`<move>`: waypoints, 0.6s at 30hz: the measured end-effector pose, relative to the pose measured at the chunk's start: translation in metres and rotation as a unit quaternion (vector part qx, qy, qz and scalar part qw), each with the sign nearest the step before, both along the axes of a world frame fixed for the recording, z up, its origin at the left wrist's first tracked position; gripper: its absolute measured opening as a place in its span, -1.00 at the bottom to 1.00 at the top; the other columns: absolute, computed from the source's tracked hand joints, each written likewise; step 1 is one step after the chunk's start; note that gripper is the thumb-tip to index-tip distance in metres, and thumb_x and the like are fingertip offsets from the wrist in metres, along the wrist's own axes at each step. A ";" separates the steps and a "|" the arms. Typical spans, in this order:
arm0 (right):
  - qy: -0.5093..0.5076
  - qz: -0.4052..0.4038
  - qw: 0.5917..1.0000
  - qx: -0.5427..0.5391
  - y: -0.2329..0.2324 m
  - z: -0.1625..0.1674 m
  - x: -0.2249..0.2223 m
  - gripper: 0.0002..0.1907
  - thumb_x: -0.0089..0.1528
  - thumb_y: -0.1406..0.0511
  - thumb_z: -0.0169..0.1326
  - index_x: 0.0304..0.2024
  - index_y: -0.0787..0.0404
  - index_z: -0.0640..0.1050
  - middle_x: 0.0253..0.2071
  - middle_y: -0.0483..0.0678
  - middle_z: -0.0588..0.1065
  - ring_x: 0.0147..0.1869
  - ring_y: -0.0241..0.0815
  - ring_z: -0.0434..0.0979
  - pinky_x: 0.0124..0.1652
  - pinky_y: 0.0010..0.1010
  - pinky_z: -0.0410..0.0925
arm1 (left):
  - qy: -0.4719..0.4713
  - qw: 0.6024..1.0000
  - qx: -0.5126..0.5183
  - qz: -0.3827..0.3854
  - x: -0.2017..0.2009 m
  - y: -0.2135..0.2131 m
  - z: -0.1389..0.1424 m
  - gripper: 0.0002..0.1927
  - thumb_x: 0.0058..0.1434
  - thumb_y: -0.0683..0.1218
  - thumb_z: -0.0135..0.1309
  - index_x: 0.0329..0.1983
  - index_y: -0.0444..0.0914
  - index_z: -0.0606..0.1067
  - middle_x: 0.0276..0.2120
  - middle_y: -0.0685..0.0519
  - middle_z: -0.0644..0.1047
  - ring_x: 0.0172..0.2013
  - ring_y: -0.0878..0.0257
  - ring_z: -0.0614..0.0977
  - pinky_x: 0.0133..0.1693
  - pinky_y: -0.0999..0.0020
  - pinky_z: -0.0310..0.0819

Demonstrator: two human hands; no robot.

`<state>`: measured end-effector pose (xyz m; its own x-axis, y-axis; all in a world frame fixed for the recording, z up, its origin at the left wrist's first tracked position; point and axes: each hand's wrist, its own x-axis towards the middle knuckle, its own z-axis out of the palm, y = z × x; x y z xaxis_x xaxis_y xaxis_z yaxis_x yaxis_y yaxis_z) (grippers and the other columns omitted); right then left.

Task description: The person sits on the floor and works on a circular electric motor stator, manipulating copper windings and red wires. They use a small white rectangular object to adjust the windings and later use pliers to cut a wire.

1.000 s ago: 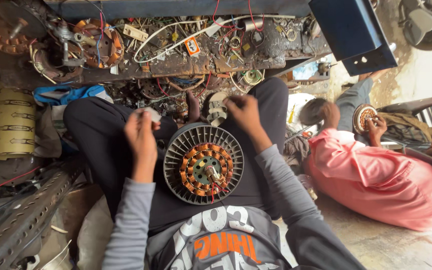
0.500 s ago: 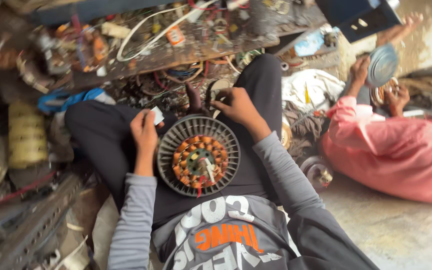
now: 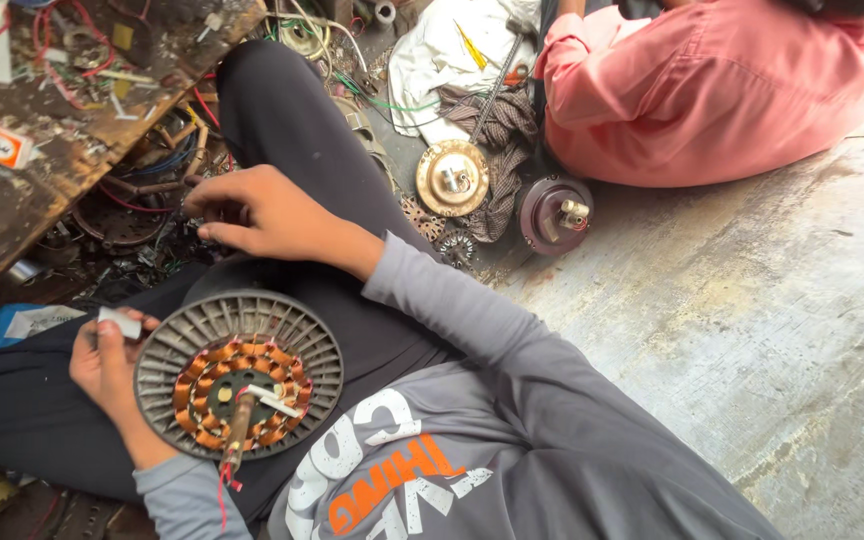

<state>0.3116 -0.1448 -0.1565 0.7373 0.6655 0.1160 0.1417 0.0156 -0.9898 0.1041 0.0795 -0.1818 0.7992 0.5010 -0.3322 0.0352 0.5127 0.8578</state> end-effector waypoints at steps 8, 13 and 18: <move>0.232 -0.260 0.931 0.111 -0.123 -0.026 0.008 -0.81 0.27 0.40 0.20 -0.06 0.30 0.62 -0.25 -0.06 0.61 -0.25 -0.31 0.61 -0.25 -0.46 0.50 | 0.016 0.999 0.048 -0.001 0.001 0.007 0.016 -0.82 0.59 -0.18 0.15 -0.12 -0.33 0.43 -0.17 -0.18 0.56 -0.20 0.11 0.61 -0.05 0.16 0.61; 0.381 -0.420 0.822 0.049 -0.215 -0.096 0.041 -0.81 0.26 0.38 0.18 -0.07 0.30 0.62 -0.33 -0.06 0.56 -0.41 -0.37 0.51 -0.45 -0.60 0.33 | 0.036 0.892 0.407 -0.192 0.084 -0.009 0.109 -0.79 0.61 -0.15 0.02 -0.06 -0.44 0.50 -0.13 -0.16 0.59 -0.21 0.16 0.57 -0.08 0.36 0.43; 0.114 -0.400 0.837 -0.355 -0.234 -0.115 0.029 -0.70 0.13 0.21 0.28 -0.17 0.26 0.69 -0.27 0.08 0.62 -0.23 -0.05 0.63 -0.22 -0.33 0.42 | -0.233 0.612 0.681 -0.327 0.231 -0.069 0.177 -0.73 0.16 -0.24 0.18 -0.07 -0.41 0.59 0.01 -0.20 0.58 0.07 -0.14 0.61 0.12 0.01 0.50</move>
